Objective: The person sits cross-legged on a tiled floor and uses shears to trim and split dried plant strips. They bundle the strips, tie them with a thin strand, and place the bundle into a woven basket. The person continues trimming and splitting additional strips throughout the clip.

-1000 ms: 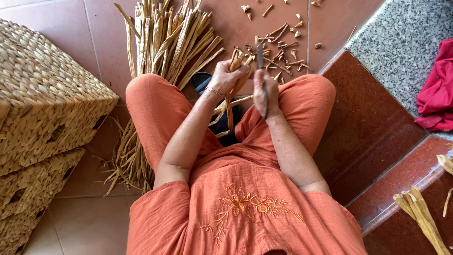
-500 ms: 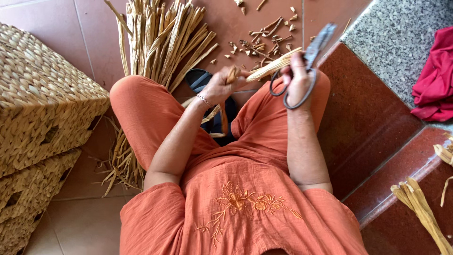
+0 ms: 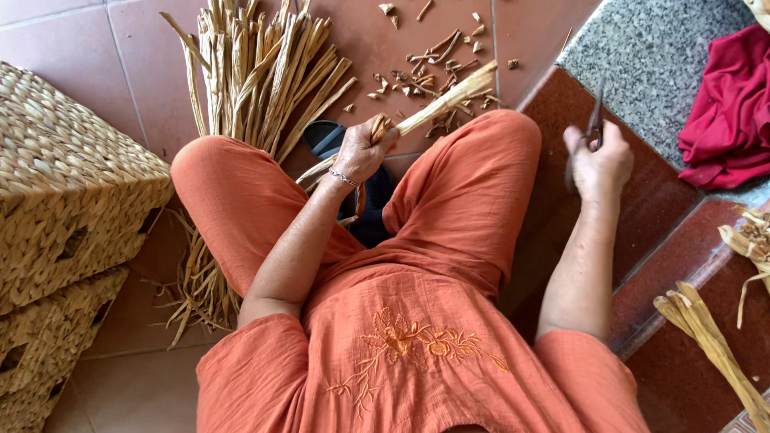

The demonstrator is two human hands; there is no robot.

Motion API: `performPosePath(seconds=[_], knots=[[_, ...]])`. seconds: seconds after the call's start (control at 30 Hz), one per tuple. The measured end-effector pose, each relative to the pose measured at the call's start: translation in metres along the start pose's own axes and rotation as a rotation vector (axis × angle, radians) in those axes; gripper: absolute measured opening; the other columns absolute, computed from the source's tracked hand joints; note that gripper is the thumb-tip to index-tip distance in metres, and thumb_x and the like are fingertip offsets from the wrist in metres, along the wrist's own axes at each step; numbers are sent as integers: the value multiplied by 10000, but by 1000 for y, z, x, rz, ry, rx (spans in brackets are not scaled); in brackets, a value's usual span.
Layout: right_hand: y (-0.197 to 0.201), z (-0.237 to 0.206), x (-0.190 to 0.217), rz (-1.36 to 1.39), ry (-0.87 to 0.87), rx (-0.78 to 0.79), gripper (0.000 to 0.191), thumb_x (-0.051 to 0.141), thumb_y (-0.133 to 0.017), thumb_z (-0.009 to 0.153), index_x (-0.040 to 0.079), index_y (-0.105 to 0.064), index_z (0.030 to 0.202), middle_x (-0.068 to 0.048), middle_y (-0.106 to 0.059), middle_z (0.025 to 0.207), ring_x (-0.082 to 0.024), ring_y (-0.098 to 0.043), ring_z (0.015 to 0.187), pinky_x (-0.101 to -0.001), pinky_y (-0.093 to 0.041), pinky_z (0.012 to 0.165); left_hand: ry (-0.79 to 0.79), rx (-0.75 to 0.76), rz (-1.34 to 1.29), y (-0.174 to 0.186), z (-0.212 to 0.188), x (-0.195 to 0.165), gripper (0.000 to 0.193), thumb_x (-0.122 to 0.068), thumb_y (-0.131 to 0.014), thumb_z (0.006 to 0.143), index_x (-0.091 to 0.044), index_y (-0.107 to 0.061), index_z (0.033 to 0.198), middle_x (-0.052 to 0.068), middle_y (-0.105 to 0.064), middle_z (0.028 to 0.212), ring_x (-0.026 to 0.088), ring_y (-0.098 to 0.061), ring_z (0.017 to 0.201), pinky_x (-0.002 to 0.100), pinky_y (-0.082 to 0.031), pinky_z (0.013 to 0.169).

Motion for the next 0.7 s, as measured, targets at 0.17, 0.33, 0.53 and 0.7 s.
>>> performPosePath(seconds=[0.17,0.33,0.53,0.7], knots=[[-32,-26,-29,-291,65,43,719,124,-893,752,107,-590,1404,-97,-685,962,-345,-683,927,-528,-514,849,-40,-18,26,1,1,-9,91,-153,-688,993,-63,-682,981,20,-679,759,93,-609,688,294,-521,645],[-47,-40,-32,-337,64,77,714,88,-870,828,63,-544,1463,-206,-635,1087,-386,-627,1012,-537,-504,861,-154,-76,113,12,-7,-31,76,-107,-719,976,-63,-711,1038,72,-694,849,173,-655,735,325,-536,675],[-7,-17,43,-294,213,-23,263,132,-759,1099,35,-694,1335,-199,-689,1208,-344,-652,1099,-534,-463,1057,-287,-119,218,24,-14,-49,134,-48,-740,937,-54,-713,1069,123,-657,899,303,-662,804,389,-534,727],[-30,-61,207,-254,1076,-260,439,-53,-639,1051,40,-579,1476,-158,-581,1495,-332,-511,1422,-475,-418,1244,-434,-196,431,30,-23,-61,248,38,-703,855,-56,-678,1083,148,-649,1011,383,-635,982,453,-530,846]])
Point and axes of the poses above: each hand's wrist, its own z-axis towards the middle knuckle, its own y-axis out of the back of the hand, x = y × z, the point moved 9 cm from there along z, towards the middle knuckle
